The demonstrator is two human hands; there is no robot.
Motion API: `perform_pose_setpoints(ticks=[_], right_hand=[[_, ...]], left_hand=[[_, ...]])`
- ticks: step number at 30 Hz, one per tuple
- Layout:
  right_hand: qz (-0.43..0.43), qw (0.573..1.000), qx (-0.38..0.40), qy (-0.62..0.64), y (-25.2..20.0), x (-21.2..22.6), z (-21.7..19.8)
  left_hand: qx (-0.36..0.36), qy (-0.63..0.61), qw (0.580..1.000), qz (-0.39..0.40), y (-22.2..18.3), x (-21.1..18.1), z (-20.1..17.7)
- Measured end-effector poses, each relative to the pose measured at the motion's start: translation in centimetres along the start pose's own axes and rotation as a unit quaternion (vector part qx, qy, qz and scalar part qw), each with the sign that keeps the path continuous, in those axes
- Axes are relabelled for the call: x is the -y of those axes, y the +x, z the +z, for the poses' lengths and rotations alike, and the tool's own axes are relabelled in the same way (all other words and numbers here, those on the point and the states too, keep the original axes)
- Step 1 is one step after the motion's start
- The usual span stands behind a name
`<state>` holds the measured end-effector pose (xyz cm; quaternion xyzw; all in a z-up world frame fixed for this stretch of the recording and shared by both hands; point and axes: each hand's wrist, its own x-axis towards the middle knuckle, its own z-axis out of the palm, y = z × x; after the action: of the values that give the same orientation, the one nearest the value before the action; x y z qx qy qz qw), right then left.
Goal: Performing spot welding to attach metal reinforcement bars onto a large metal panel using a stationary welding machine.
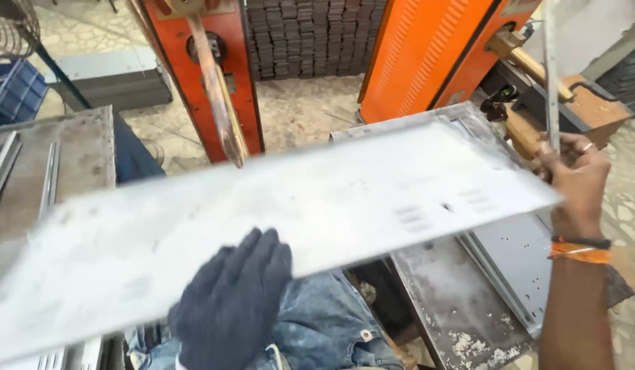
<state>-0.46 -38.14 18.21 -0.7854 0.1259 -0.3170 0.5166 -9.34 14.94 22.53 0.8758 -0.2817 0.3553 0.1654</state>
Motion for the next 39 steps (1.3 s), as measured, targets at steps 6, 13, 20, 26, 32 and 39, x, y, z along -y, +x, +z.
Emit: perform_pose_setpoints(ticks=[6, 13, 20, 26, 32, 39], right_hand=[[-0.153, 0.965, 0.153, -0.147, -0.5, 8.4, 6.2], [-0.391, 0.792, 0.451, -0.129, -1.5, 13.8, 23.2], [-0.446, 0.764, 0.46, -0.078, -5.3, 15.5, 36.2], [-0.542, 0.784, 0.283, -0.11, -5.6, 15.2, 39.8], [-0.367, 0.83, 0.374, -0.193, -2.6, 10.8, 40.8], [-0.34, 0.823, 0.411, -0.198, -3.0, 12.3, 38.8]], left_hand=[[-0.001, 0.075, 0.997, 0.017, -1.4, 4.2, 5.8], [0.016, 0.163, 0.986, -0.005, -2.2, 4.7, 9.4], [0.009, 0.133, 0.99, -0.036, -2.9, 4.7, 9.5], [0.021, 0.134, 0.99, -0.038, -2.9, 5.0, 9.0], [-0.024, 0.011, 0.999, -0.038, -5.1, 6.0, 3.6], [-0.231, 0.063, 0.915, -0.324, -13.3, 16.0, 0.7]])
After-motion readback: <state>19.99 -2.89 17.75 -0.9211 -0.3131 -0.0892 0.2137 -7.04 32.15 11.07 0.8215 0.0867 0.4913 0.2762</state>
